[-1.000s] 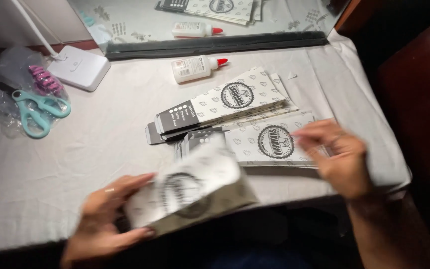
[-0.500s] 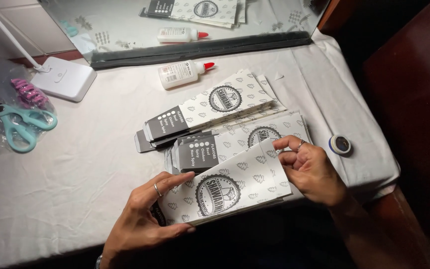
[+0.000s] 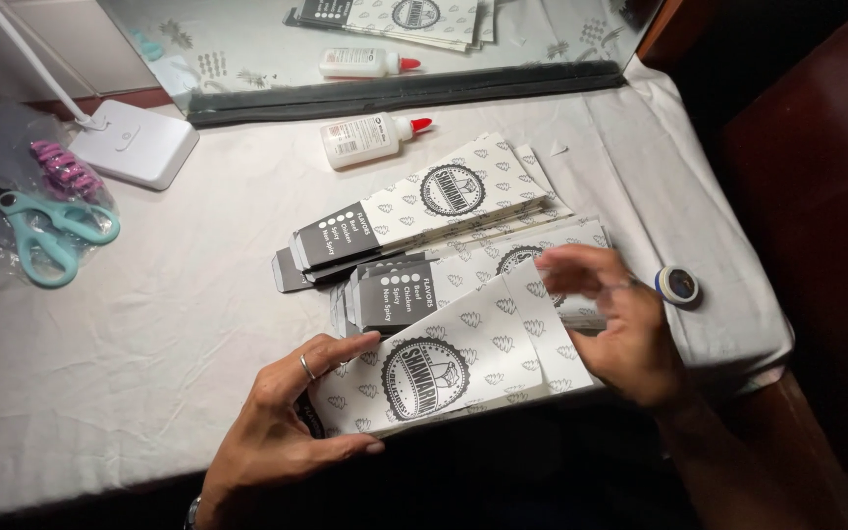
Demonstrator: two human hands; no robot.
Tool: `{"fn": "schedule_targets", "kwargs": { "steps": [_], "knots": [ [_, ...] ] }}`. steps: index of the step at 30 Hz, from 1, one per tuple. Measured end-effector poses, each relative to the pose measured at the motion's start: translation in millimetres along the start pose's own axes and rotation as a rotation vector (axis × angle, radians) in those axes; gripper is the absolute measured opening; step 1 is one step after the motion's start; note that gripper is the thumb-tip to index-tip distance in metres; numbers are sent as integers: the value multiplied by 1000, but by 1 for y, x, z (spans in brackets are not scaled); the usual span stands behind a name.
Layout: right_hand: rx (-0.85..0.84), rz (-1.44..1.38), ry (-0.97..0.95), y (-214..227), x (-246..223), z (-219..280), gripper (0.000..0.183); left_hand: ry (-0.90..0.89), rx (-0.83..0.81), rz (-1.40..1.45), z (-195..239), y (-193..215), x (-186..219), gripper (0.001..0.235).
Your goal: Folding, sorting, and stacking printed cardboard sleeves for shawarma packaging.
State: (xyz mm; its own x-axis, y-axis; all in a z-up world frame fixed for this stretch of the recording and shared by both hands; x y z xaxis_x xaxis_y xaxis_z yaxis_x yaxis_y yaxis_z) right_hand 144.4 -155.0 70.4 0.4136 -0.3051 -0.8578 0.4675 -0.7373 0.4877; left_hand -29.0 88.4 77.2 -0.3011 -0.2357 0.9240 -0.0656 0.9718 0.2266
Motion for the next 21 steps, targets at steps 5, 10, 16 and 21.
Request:
{"fn": "schedule_targets", "kwargs": {
  "steps": [5, 10, 16, 21],
  "knots": [
    [67, 275, 691, 7, -66, 16, 29, 171, -27, 138, 5, 1, -21, 71],
    [66, 205, 635, 32, -54, 14, 20, 124, -12, 117, 23, 39, -26, 60],
    [303, 97, 461, 72, -40, 13, 21, 482, 324, -239, 98, 138, -54, 65],
    [420, 149, 429, 90, -25, 9, 18, 753, 295, -841, 99, 161, -66, 100]
  ]
}}
Point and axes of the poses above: each hand's wrist, its own z-axis away from the middle knuckle, its own y-axis out of the back of the hand, x = y × z, the point moved 8 cm from there along -z, towards the middle knuckle, and after that the axes turned 11 degrees about z, right-handed, at the moved point
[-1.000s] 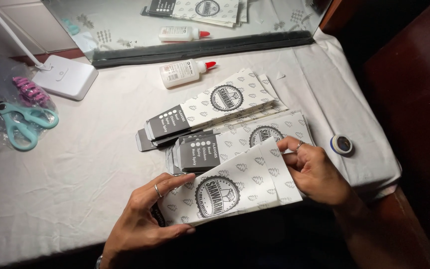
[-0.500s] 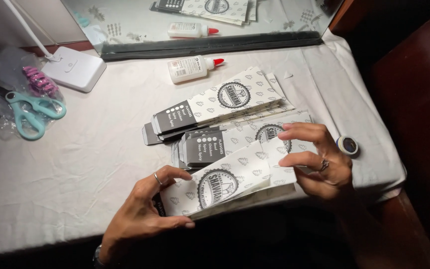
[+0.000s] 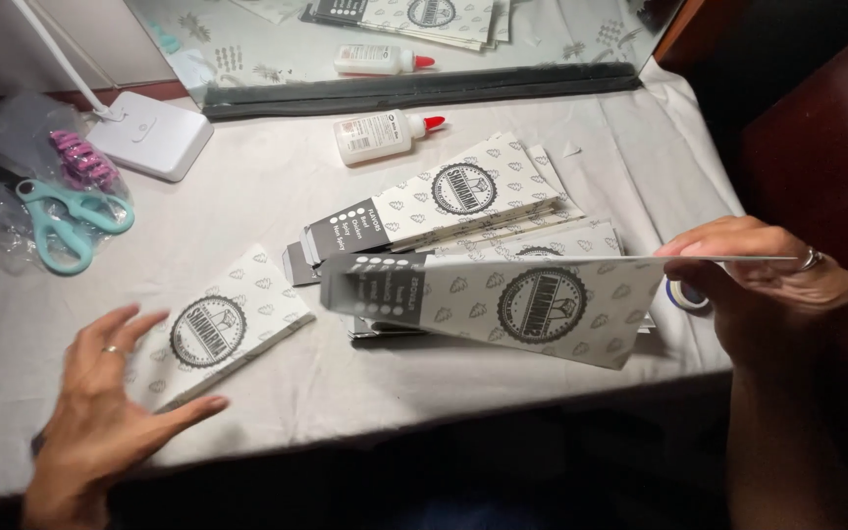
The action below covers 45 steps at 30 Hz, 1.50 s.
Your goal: Folding, sorting, and stacking printed cardboard sleeves for shawarma packaging.
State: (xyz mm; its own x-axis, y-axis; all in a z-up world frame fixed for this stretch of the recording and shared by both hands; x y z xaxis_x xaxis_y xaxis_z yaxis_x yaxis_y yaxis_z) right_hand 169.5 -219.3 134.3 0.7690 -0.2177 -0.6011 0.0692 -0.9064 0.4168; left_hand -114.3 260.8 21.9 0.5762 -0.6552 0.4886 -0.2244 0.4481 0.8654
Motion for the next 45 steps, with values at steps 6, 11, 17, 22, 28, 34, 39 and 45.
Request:
{"fn": "schedule_targets", "kwargs": {
  "steps": [6, 11, 17, 22, 28, 34, 39, 45],
  "knots": [
    [-45, -12, -30, -16, -5, -6, 21, -791, 275, 503, 37, 35, 208, 75],
    [-58, -56, -60, -17, -6, -6, 18, -1146, 184, 249, 43, 0, 300, 36],
    [81, 345, 310, -3, -46, -12, 48, -1011, 43, 555, 18, -32, 299, 13],
    [-86, 799, 1282, -15, -85, 20, 51, -860, -29, 548, 8, -51, 307, 14],
    [-145, 758, 703, -45, -115, -5, 33, -773, -133, 557, -3, -58, 313, 34],
    [-173, 751, 661, -43, -113, -3, 26, -572, -438, 761, -11, -58, 317, 25],
    [-186, 672, 600, -39, -119, -7, 11, -426, -511, 809, -28, -73, 309, 41],
    [-244, 671, 589, -43, -102, -5, 29, -409, -599, 847, -30, -81, 307, 40]
  ]
}}
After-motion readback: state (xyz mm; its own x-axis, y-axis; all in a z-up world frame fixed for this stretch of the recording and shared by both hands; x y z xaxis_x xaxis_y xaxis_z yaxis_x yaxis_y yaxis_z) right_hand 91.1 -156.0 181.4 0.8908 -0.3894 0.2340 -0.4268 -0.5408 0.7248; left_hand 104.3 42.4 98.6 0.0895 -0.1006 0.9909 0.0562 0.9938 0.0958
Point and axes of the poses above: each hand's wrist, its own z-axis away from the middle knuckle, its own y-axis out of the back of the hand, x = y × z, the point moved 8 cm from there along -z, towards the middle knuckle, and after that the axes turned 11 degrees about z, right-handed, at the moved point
